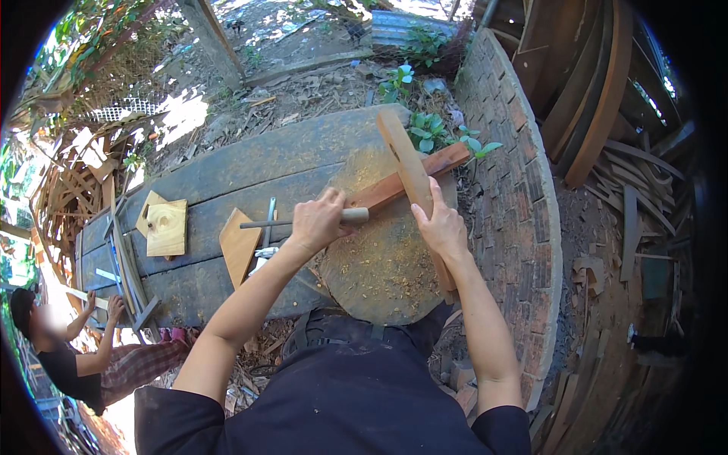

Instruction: The person chisels a piece of wood by placing a chisel onto the wood and striking it repeatedly with a wooden block.

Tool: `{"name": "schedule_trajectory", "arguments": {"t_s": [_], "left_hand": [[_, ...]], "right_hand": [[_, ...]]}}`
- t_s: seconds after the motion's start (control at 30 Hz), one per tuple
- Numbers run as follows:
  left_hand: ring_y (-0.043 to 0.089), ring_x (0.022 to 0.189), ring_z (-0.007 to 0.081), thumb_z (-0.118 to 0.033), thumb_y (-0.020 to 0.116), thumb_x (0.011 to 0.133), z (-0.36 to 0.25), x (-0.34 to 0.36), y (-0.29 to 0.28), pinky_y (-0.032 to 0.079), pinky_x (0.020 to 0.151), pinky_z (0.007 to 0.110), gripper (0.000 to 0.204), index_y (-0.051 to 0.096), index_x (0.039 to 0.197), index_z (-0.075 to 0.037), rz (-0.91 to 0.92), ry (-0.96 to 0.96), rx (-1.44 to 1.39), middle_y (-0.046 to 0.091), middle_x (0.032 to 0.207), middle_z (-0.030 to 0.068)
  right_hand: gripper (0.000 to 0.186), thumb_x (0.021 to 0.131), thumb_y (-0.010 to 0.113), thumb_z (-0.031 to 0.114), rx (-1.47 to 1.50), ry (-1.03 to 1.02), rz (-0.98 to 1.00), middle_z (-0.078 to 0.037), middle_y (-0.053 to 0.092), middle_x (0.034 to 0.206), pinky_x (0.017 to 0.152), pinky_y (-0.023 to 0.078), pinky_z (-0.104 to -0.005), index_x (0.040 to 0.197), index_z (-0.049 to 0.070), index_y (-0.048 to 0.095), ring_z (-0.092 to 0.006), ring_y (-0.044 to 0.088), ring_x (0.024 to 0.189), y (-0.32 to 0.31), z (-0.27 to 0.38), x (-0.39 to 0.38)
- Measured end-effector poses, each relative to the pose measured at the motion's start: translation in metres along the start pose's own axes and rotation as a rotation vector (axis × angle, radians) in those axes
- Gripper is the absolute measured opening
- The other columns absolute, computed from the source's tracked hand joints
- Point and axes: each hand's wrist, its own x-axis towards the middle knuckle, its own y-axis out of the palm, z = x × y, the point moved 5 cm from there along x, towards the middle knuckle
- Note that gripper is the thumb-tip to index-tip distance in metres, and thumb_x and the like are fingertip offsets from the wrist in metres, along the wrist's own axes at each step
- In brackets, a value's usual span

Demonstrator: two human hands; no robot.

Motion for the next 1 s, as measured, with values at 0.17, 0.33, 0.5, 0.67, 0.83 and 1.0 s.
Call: {"name": "schedule_trajectory", "arguments": {"t_s": [0.17, 0.33, 0.5, 0.67, 0.83, 1.0], "left_hand": [[0.069, 0.083, 0.0271, -0.033, 0.077, 0.074, 0.024, 0.015, 0.011, 0.055, 0.067, 0.041, 0.038, 0.066, 0.108, -0.018, 0.009, 0.108, -0.055, 0.067, 0.101, 0.0004], [0.068, 0.085, 0.0265, -0.037, 0.077, 0.075, 0.039, 0.024, 0.006, 0.054, 0.068, 0.041, 0.036, 0.067, 0.106, -0.021, 0.019, 0.193, -0.055, 0.068, 0.106, 0.0004], [0.066, 0.075, 0.0181, -0.039, 0.073, 0.083, 0.052, 0.054, -0.058, 0.052, 0.062, 0.036, 0.029, 0.067, 0.099, -0.016, -0.249, 0.125, -0.401, 0.065, 0.085, 0.0038], [0.057, 0.062, 0.0067, -0.037, 0.07, 0.087, 0.048, 0.063, -0.127, 0.044, 0.043, 0.024, 0.032, 0.056, 0.081, -0.009, -0.196, 0.008, -1.335, 0.058, 0.072, 0.0035], [0.048, 0.042, 0.0064, -0.047, 0.067, 0.088, 0.03, 0.082, -0.107, 0.04, 0.033, 0.021, 0.044, 0.046, 0.083, -0.009, -0.469, 0.046, -1.779, 0.045, 0.056, 0.0005], [0.052, 0.042, 0.0111, -0.048, 0.061, 0.093, 0.027, 0.077, -0.099, 0.043, 0.031, 0.026, 0.045, 0.048, 0.083, -0.006, -0.803, 0.01, -1.527, 0.05, 0.06, 0.0035]], "right_hand": [[0.071, 0.089, 0.057, 0.047, -0.059, 0.014, 0.051, -0.033, 0.066, 0.094, 0.081, 0.051, -0.0559, 0.149, 0.023, 0.027, -0.0516, 0.063, 0.091, -0.016, -0.007, -0.007], [0.07, 0.09, 0.058, 0.044, -0.025, -0.004, 0.108, -0.033, 0.066, 0.095, 0.081, 0.05, -0.0565, 0.148, 0.022, 0.026, -0.0515, 0.063, 0.092, -0.016, -0.012, -0.029], [0.069, 0.09, 0.06, 0.039, 0.058, 0.006, 0.019, -0.033, 0.066, 0.093, 0.079, 0.05, -0.0567, 0.146, 0.021, 0.026, -0.0517, 0.063, 0.089, -0.005, -0.01, -0.037], [0.069, 0.09, 0.06, 0.039, 0.087, 0.004, 0.004, -0.033, 0.066, 0.095, 0.079, 0.051, -0.0562, 0.146, 0.019, 0.026, -0.0515, 0.063, 0.089, -0.001, -0.013, -0.039], [0.069, 0.089, 0.06, 0.039, 0.111, 0.01, -0.012, -0.031, 0.066, 0.097, 0.079, 0.051, -0.056, 0.147, 0.02, 0.026, -0.0515, 0.063, 0.09, 0.0, -0.018, -0.04], [0.069, 0.089, 0.061, 0.039, 0.1, 0.027, -0.002, -0.031, 0.066, 0.097, 0.08, 0.05, -0.0563, 0.147, 0.022, 0.027, -0.0512, 0.063, 0.091, 0.002, -0.014, -0.041]]}}
